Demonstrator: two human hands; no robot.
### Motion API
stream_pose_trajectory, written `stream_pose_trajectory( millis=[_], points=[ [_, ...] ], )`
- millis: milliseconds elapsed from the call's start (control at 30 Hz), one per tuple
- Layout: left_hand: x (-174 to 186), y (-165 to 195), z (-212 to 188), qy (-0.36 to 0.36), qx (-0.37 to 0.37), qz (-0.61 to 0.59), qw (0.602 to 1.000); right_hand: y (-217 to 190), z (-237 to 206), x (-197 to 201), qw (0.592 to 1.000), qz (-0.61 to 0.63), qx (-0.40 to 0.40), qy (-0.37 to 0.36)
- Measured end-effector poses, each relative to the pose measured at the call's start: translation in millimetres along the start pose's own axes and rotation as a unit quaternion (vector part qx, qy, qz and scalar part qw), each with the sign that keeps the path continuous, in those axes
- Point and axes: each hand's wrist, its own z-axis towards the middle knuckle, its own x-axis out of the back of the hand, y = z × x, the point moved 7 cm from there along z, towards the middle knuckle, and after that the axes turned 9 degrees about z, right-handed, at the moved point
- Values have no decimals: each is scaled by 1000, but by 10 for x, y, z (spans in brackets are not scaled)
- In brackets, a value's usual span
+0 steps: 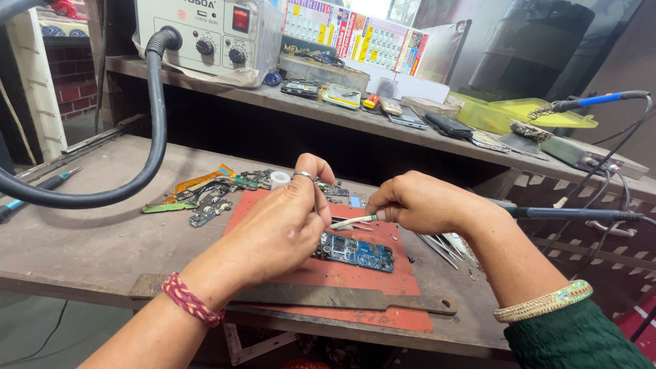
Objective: The person uses a soldering iron and tweezers to work on a small blue circuit board, then cleans the board with a cotton swab and a brush. The person continues to adjust components with tweezers throughout the clip.
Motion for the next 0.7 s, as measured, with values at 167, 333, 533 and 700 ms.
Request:
stream_pose_trajectory(
  millis=[167, 333, 533, 700],
  points=[
    [39, 30, 72, 50, -5, -48, 998, 33, -7, 15, 1000, -4, 6, 6],
    [59, -36, 103, 59, -3, -50, 997, -7, 27, -43, 1000, 7, 28, 7],
    [-26, -109, 61, 37, 4, -54, 998, 11, 75, -67, 1000, 13, 18, 0],
    [-64, -144, 62, 35, 8, -63, 997, 83, 88, -37, 999, 21, 38, 30]
  ],
)
